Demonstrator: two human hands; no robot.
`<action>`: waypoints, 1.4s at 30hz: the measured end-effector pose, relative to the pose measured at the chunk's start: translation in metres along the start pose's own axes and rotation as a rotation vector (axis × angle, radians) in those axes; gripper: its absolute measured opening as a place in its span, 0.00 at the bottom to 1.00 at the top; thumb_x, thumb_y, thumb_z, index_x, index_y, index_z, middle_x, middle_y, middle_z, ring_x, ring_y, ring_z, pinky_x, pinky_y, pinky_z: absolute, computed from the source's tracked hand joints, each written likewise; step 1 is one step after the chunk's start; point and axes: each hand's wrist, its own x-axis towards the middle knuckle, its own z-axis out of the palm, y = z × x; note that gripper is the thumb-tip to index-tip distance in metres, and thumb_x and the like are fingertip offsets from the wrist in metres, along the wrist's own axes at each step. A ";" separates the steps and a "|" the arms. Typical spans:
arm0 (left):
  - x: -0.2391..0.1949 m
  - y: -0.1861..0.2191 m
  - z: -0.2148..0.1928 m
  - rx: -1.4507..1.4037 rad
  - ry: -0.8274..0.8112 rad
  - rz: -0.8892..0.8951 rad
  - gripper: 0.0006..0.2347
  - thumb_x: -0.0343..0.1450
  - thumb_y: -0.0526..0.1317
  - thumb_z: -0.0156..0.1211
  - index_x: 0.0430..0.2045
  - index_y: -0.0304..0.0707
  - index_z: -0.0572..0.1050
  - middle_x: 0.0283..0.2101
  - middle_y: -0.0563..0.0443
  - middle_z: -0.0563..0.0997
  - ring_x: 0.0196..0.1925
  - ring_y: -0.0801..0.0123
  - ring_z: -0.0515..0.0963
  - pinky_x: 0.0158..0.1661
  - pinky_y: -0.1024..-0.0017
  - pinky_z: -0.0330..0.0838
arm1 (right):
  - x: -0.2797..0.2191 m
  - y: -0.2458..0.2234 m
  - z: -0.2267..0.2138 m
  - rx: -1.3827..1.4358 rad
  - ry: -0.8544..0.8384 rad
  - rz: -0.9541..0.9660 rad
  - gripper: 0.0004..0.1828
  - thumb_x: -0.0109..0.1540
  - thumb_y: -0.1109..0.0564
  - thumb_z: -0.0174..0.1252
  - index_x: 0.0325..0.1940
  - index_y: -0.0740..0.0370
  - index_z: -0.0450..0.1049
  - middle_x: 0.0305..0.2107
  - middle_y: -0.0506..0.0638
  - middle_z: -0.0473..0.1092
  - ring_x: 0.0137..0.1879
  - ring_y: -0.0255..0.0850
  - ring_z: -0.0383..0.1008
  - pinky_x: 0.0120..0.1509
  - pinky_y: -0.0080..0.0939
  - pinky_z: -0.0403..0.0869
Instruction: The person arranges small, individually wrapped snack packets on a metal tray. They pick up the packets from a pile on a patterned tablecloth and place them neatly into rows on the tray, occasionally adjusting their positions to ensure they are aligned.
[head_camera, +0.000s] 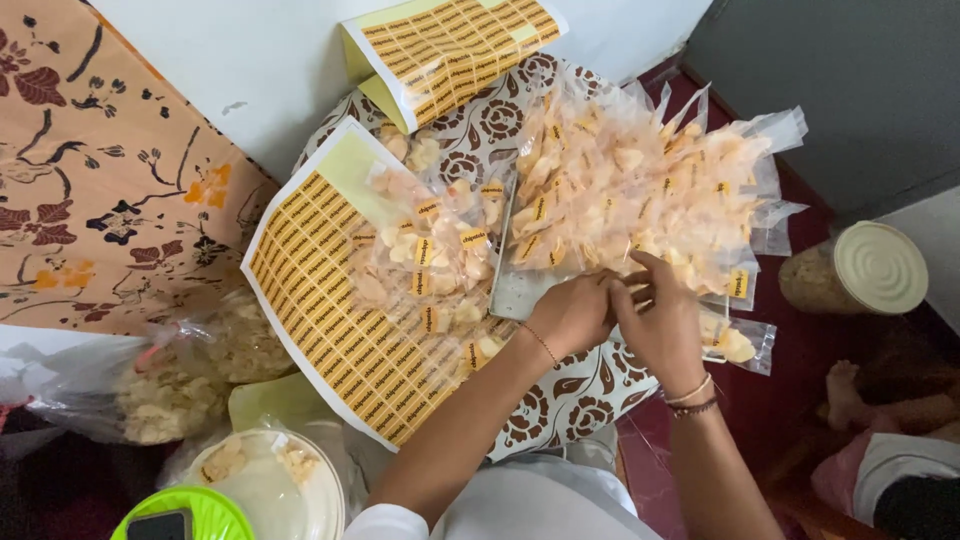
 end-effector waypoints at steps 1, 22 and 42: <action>-0.005 -0.001 -0.002 0.003 0.003 -0.002 0.19 0.77 0.41 0.54 0.58 0.25 0.80 0.56 0.30 0.87 0.56 0.37 0.89 0.49 0.48 0.88 | 0.006 0.006 0.003 0.002 -0.001 -0.004 0.27 0.69 0.56 0.71 0.71 0.66 0.77 0.43 0.64 0.84 0.40 0.57 0.88 0.39 0.51 0.84; -0.116 0.009 -0.005 -0.067 0.252 0.318 0.14 0.84 0.36 0.53 0.61 0.29 0.79 0.52 0.28 0.89 0.54 0.45 0.91 0.48 0.62 0.90 | 0.053 0.042 -0.001 -0.176 0.059 -0.120 0.13 0.78 0.59 0.62 0.59 0.73 0.84 0.47 0.70 0.81 0.41 0.64 0.86 0.37 0.57 0.83; -0.252 -0.082 0.029 0.334 0.640 -0.471 0.29 0.65 0.59 0.80 0.55 0.44 0.82 0.55 0.48 0.81 0.57 0.55 0.78 0.58 0.55 0.70 | -0.043 0.065 0.013 0.050 0.158 -0.372 0.09 0.66 0.73 0.63 0.47 0.65 0.77 0.31 0.49 0.73 0.30 0.35 0.65 0.31 0.35 0.67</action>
